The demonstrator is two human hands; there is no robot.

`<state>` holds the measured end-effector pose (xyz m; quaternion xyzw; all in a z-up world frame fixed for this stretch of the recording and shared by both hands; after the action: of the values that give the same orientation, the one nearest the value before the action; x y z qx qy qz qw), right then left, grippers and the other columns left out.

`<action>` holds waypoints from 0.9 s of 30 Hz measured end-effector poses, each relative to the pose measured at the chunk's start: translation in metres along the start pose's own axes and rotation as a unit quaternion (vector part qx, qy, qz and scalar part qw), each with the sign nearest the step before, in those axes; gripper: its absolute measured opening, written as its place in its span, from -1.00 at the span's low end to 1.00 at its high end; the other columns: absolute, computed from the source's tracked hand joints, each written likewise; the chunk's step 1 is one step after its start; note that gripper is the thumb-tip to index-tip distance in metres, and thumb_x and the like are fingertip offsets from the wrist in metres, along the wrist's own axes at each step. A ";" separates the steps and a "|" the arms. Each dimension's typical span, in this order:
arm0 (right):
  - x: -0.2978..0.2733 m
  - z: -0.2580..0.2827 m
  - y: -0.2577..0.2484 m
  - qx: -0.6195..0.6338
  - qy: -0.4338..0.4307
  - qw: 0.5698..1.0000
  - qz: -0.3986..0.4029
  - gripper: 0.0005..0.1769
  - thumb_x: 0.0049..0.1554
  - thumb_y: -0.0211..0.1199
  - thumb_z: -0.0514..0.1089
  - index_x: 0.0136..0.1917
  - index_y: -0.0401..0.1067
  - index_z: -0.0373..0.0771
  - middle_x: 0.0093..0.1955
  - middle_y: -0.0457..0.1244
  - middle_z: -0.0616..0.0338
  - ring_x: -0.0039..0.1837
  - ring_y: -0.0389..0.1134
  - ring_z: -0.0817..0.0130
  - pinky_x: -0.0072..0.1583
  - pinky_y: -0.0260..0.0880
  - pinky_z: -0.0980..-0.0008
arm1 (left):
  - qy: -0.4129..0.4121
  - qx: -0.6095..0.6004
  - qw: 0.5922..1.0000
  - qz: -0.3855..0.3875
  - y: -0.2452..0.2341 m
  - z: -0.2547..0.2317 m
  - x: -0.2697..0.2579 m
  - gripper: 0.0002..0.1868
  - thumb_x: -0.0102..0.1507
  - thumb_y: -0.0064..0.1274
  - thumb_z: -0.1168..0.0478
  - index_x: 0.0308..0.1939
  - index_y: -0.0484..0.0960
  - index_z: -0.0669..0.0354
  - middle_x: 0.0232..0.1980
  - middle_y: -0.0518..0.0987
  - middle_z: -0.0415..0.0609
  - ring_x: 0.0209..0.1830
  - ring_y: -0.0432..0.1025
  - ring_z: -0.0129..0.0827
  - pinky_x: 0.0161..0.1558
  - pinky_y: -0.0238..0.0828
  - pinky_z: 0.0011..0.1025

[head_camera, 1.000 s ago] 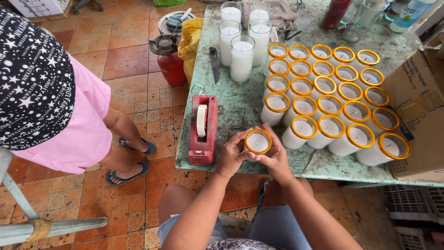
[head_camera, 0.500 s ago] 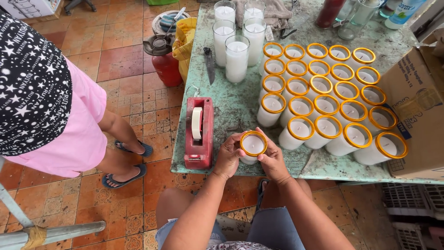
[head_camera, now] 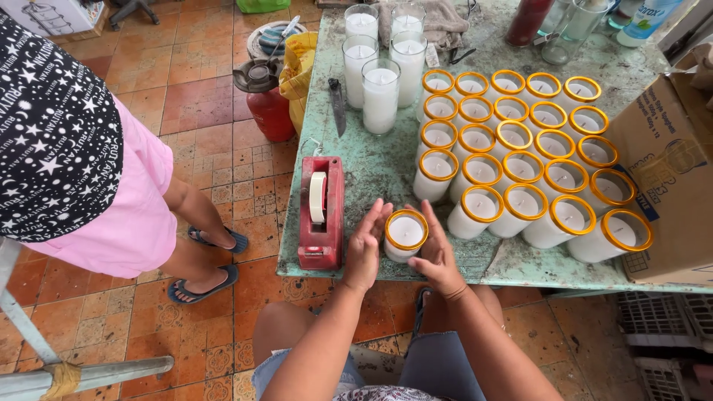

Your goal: The person places small round labels onto the tops of candles using a tape dispenser and their hands.

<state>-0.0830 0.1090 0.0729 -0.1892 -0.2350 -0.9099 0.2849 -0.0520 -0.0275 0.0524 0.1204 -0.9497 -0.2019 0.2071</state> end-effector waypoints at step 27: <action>-0.012 -0.008 -0.008 -0.217 -0.019 0.973 -0.078 0.13 -0.06 0.48 -0.40 0.64 -0.07 -0.31 0.40 0.18 -0.21 0.43 0.23 0.01 0.41 0.22 -0.02 | 0.151 0.365 0.919 -0.004 0.038 -0.058 0.003 0.21 -0.02 0.51 0.05 0.58 0.10 0.18 0.24 0.51 0.11 0.27 0.43 -0.01 0.30 0.35 -0.08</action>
<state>-0.0805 0.1157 0.0583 -0.2445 -0.0512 -0.9549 0.1604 -0.0348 -0.0141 0.1180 0.2208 -0.9143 0.1787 0.2887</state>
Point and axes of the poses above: each hand's wrist, its own x-axis towards the middle knuckle, its own y-axis out of the palm, z = x × y, the point moved 8 cm from there along x, towards the middle knuckle
